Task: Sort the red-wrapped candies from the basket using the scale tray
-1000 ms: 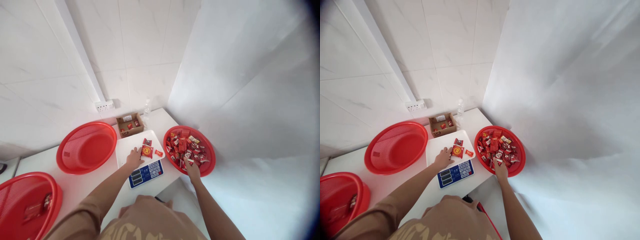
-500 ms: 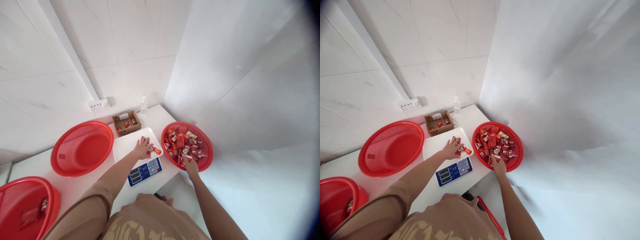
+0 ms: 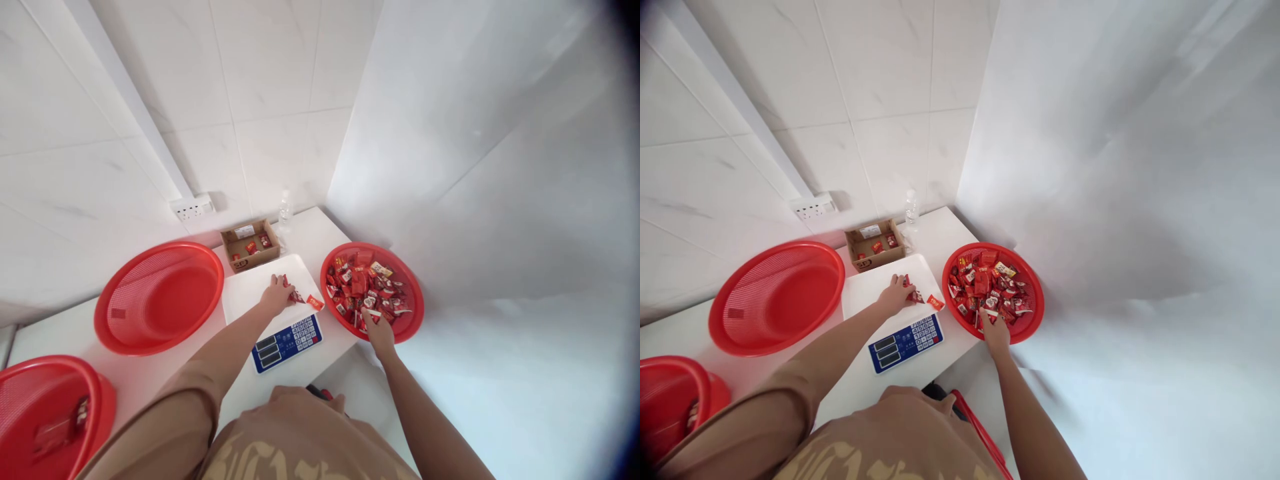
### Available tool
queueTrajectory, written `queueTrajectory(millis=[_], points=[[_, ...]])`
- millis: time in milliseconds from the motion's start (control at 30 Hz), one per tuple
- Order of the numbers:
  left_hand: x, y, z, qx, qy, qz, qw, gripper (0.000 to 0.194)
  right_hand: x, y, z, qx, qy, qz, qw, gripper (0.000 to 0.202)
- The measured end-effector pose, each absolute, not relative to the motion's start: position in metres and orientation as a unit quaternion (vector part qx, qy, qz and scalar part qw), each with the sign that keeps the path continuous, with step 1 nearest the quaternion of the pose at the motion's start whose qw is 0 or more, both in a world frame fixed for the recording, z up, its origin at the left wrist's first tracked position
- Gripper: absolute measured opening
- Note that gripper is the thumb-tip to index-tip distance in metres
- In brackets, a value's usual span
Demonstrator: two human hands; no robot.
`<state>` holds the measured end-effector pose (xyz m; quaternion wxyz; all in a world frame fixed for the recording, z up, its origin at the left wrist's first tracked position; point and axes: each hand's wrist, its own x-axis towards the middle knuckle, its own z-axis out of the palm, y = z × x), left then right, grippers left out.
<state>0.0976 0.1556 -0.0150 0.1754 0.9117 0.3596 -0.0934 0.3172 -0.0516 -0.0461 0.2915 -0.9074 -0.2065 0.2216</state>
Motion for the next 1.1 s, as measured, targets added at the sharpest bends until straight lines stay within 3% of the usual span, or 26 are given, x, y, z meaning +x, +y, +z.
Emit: queueTrajectory(millis=[300, 1100], points=[[0.067, 0.164, -0.007, 0.903, 0.384, -0.029, 0.19, 0.025, 0.319, -0.05, -0.049, -0.918, -0.199, 0.218, 0.265, 0.068], [0.038, 0.196, -0.01, 0.73, 0.578, 0.06, 0.36, 0.027, 0.319, -0.05, -0.048, -0.913, -0.198, 0.236, 0.268, 0.067]])
